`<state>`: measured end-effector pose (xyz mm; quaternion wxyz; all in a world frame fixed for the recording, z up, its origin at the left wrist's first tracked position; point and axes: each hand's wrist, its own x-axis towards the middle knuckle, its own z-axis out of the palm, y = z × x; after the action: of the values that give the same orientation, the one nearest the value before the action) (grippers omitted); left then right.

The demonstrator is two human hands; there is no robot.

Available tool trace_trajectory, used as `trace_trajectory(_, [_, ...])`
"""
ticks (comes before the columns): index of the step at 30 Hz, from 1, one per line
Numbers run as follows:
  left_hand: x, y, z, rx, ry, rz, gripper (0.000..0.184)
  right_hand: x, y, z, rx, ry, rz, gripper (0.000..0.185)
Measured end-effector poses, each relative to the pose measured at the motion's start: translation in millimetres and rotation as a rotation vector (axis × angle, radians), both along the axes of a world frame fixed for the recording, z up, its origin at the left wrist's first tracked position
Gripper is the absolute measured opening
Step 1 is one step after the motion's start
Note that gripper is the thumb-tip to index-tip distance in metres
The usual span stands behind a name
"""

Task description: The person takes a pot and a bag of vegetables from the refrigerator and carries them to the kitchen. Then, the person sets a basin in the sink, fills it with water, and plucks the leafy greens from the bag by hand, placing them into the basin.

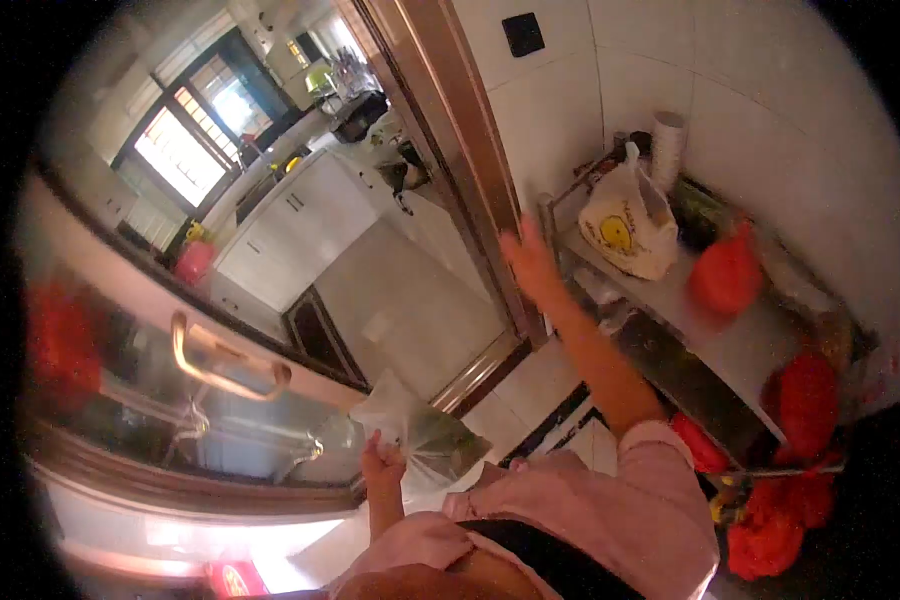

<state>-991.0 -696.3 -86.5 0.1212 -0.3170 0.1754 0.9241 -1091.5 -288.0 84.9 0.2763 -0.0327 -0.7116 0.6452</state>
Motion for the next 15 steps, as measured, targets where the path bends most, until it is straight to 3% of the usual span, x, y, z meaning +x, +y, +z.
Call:
trace_trajectory(2, [-47.4, 8.6, 26.1, -0.119, 0.01, -0.092, 0.02, -60.0, 29.4, 50.9, 0.292, 0.13, -0.257, 0.067])
trace_trajectory(4, [-86.8, 13.4, 35.7, -0.234, 0.011, -0.187, 0.016, -114.6, 65.8, 92.5, 0.193, 0.233, -0.308, 0.068])
trace_trajectory(6, [-135.5, 9.9, 27.0, -0.144, 0.042, -0.064, 0.016, -151.8, 85.8, 133.9, 0.238, 0.253, -0.461, 0.068])
trace_trajectory(9, [-210.6, 15.1, 5.2, -0.144, 0.112, -0.019, 0.019, -236.1, 140.7, 140.2, 0.432, 0.546, -0.673, 0.059])
trace_trajectory(11, [-250.4, 11.1, -36.0, -0.426, 0.273, 0.034, 0.02, -283.4, 176.7, 123.1, 0.454, 0.51, -0.698, 0.052])
trace_trajectory(12, [-264.7, 11.4, -42.7, -0.537, 0.316, 0.086, 0.02, -280.9, 167.1, 120.4, 0.384, 0.347, -0.683, 0.049])
trace_trajectory(13, [-278.6, 12.2, -48.7, -0.651, 0.351, 0.14, 0.019, -256.7, 131.4, 134.4, 0.433, 0.498, -0.723, 0.048])
trace_trajectory(15, [-311.5, 15.4, -44.5, -0.649, 0.33, 0.209, 0.018, -251.8, 126.5, 118.1, 0.382, 0.467, -0.861, 0.046])
